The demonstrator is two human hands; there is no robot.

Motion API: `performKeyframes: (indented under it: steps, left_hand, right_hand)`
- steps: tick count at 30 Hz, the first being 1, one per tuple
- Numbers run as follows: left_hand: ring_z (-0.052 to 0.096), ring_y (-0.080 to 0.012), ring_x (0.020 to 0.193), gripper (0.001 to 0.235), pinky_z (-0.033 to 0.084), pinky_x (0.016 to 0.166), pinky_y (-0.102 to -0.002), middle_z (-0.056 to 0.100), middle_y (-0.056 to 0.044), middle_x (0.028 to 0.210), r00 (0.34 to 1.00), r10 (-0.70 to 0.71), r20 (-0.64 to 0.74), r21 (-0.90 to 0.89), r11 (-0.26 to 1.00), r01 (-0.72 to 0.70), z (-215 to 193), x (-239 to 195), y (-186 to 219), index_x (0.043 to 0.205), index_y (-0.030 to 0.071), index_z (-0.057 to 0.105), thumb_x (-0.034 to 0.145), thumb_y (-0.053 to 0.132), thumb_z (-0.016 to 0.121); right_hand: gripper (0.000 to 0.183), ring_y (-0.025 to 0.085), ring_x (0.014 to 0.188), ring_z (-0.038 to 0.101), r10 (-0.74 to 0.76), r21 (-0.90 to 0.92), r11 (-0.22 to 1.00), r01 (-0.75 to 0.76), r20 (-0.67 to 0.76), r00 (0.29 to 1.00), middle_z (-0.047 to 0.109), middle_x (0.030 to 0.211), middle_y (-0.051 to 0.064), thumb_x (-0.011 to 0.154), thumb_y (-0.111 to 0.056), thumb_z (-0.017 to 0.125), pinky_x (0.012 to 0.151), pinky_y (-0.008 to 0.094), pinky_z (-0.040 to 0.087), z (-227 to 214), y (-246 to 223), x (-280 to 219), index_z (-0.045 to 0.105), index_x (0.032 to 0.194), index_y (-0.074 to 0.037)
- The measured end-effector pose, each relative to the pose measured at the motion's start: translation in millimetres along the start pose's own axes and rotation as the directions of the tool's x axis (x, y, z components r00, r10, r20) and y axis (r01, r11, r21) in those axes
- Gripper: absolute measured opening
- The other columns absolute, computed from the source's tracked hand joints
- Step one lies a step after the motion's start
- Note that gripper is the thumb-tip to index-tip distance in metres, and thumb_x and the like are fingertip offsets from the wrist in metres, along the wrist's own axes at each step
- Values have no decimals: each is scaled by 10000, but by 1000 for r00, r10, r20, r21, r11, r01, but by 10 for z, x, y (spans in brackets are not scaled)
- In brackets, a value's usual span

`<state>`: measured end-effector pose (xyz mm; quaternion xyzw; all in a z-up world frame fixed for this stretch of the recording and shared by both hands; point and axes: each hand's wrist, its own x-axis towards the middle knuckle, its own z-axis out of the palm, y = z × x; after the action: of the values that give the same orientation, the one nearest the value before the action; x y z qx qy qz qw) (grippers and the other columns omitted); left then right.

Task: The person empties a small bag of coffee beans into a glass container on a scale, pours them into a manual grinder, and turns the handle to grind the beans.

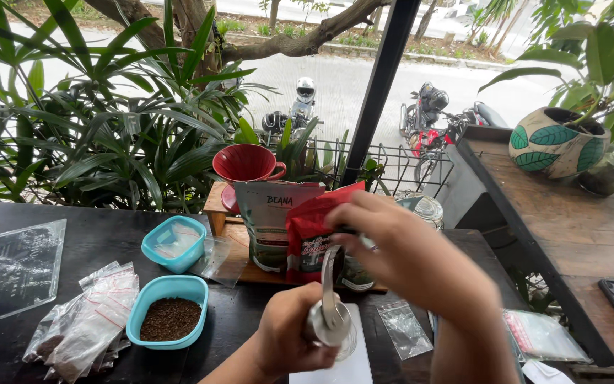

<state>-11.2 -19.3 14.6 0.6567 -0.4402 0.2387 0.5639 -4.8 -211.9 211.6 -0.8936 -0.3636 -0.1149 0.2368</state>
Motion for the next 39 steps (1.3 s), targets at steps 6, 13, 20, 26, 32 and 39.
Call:
performKeyframes:
  steps: [6, 13, 20, 26, 32, 39]
  left_hand:
    - [592, -149, 745, 579, 523, 688, -315, 686, -30, 941, 972, -168, -165, -98, 983, 154, 6, 47, 5, 1205, 37, 657, 1054, 595, 627]
    - [730, -179, 891, 471, 578, 866, -310, 779, -43, 1086, 960, -270, -70, -92, 960, 263, -32, 83, 1, 1336, 76, 645, 1011, 412, 697]
    - [715, -272, 715, 361, 513, 689, -433, 724, -23, 772, 993, 118, -12, 230, 967, -112, 69, -87, -169, 964, 114, 730, 745, 350, 895]
    - [776, -240, 771, 556, 638, 739, -355, 785, -79, 1015, 993, 10, -115, 59, 998, -3, 8, -91, -145, 1273, 32, 681, 967, 493, 726]
    - [732, -188, 820, 494, 602, 783, -310, 770, -61, 1046, 961, -122, -248, 61, 988, 141, -36, 31, -79, 1258, 64, 663, 1040, 506, 654]
    - [765, -211, 870, 324, 582, 735, -350, 796, -53, 1064, 999, -37, -14, 248, 968, 39, 44, -38, -187, 1292, 83, 659, 982, 116, 746]
  right_hand:
    - [173, 177, 997, 806, 410, -309, 900, -309, 356, 840, 832, 1068, -77, 1010, -397, 765, 899, 365, 586, -225, 239, -653, 706, 1137, -294]
    - [190, 307, 809, 599, -299, -32, 926, 375, 542, 785, 545, 1002, 67, 1263, -232, 524, 721, 441, 482, 125, -284, -774, 562, 1109, -127]
    - [185, 309, 1043, 672, -389, 286, 893, 348, 100, 916, 626, 1178, 131, 1174, -147, 526, 945, 426, 552, 257, -519, 18, 678, 1240, -66]
    - [161, 231, 999, 729, -26, -51, 998, 24, -29, 999, 715, 1125, 50, 1047, -139, 747, 891, 372, 549, -152, -23, -82, 757, 1200, -91]
    - [145, 265, 1029, 757, 34, -51, 999, -16, 398, 917, 727, 1156, 44, 1018, -201, 780, 885, 433, 576, -331, -40, -655, 711, 1142, -166]
    - [355, 293, 1037, 550, -515, 558, 800, 220, 452, 728, 483, 1155, 155, 1264, -181, 259, 995, 395, 490, 158, -581, -352, 454, 1112, 74]
